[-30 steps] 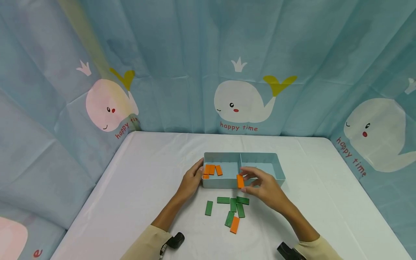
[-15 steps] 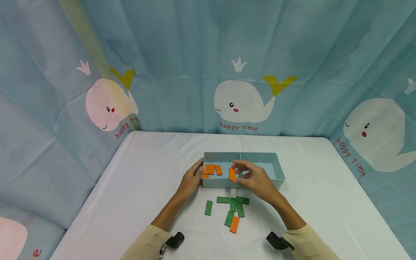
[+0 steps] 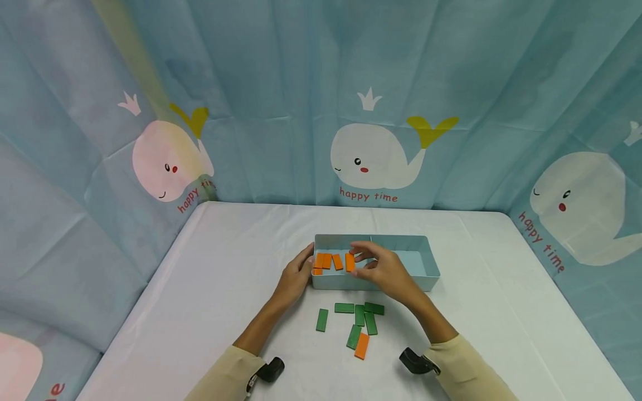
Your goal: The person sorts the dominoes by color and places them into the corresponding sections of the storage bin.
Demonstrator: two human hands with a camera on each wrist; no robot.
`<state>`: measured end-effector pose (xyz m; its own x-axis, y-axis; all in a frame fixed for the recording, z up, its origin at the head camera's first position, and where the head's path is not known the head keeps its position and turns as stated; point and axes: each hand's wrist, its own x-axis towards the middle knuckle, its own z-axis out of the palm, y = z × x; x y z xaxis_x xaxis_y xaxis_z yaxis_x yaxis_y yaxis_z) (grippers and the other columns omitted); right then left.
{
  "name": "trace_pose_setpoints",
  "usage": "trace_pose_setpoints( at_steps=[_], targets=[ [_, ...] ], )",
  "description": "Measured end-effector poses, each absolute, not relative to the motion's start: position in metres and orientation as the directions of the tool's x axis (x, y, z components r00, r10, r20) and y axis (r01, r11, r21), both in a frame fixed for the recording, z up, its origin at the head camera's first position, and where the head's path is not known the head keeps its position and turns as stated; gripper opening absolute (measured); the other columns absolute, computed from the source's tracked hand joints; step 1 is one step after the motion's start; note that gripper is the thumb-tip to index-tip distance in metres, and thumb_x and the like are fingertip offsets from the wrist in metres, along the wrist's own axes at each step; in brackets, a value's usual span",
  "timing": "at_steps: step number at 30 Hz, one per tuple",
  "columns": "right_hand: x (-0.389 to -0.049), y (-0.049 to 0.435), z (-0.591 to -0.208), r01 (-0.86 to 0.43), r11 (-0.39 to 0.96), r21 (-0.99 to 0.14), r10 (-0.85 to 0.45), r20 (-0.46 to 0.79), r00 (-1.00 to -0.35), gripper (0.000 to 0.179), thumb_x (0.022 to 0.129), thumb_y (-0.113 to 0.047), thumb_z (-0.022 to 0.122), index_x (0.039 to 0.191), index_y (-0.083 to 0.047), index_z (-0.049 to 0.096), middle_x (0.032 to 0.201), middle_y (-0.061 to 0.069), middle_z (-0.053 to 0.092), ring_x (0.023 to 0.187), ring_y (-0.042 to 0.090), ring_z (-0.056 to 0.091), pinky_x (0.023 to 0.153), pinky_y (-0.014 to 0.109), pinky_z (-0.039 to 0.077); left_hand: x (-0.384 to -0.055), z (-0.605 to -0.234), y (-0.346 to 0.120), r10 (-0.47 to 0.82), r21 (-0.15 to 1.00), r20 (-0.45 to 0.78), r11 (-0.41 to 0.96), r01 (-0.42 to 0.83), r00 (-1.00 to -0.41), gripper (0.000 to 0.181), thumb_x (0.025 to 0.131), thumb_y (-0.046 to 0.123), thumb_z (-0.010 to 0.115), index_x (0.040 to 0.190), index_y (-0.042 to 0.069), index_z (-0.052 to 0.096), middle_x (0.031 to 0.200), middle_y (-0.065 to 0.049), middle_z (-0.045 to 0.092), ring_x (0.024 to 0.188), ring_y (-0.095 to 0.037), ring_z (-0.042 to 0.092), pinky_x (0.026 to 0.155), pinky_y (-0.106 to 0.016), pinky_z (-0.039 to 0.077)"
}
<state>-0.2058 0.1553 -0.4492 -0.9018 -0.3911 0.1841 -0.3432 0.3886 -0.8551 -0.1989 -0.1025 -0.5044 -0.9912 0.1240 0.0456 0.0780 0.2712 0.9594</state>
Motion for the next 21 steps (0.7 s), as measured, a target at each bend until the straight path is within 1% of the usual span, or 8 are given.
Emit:
trace_pose_setpoints(
  at_steps=[6, 10, 16, 21],
  targets=[
    [-0.210, 0.149, -0.450, -0.345, 0.389, -0.854, -0.400, 0.180, -0.898, 0.058, 0.092, -0.009, 0.085, 0.146, -0.014, 0.062, 0.131, 0.004, 0.072, 0.114, 0.024, 0.070, 0.097, 0.040, 0.061, -0.199, -0.504, -0.102, 0.127, 0.957, 0.044, 0.279, 0.078, -0.991, 0.053, 0.117, 0.026, 0.042, 0.168, 0.012, 0.033, 0.172, -0.008, 0.036, 0.160, -0.032, 0.029, 0.131, -0.055, 0.024],
    [-0.213, 0.144, -0.451, -0.345, 0.398, -0.850, -0.408, 0.172, -0.897, 0.059, 0.091, -0.007, 0.084, 0.146, -0.012, 0.062, 0.131, 0.007, 0.072, 0.113, 0.025, 0.070, 0.096, 0.040, 0.062, -0.198, -0.504, -0.103, 0.131, 0.954, 0.047, 0.287, 0.083, -0.990, 0.054, 0.117, 0.030, 0.042, 0.168, 0.011, 0.033, 0.171, -0.008, 0.036, 0.160, -0.032, 0.029, 0.131, -0.055, 0.024],
    [-0.218, 0.136, -0.451, -0.312, 0.421, -0.852, -0.398, 0.135, -0.907, 0.058, 0.091, -0.005, 0.083, 0.145, -0.010, 0.063, 0.130, 0.006, 0.072, 0.113, 0.024, 0.070, 0.098, 0.042, 0.061, -0.199, -0.505, -0.103, 0.127, 0.957, 0.051, 0.276, 0.085, -0.991, 0.055, 0.117, 0.031, 0.042, 0.167, 0.011, 0.033, 0.171, -0.009, 0.036, 0.160, -0.033, 0.029, 0.131, -0.056, 0.024],
    [-0.223, 0.132, -0.451, -0.282, 0.423, -0.861, -0.399, 0.103, -0.911, 0.061, 0.090, -0.006, 0.084, 0.147, -0.008, 0.062, 0.130, 0.007, 0.072, 0.114, 0.025, 0.070, 0.095, 0.045, 0.062, -0.199, -0.504, -0.102, 0.127, 0.957, 0.035, 0.282, 0.070, -0.991, 0.054, 0.117, 0.031, 0.042, 0.168, 0.013, 0.033, 0.171, -0.008, 0.036, 0.161, -0.032, 0.029, 0.131, -0.055, 0.024]
  ],
)
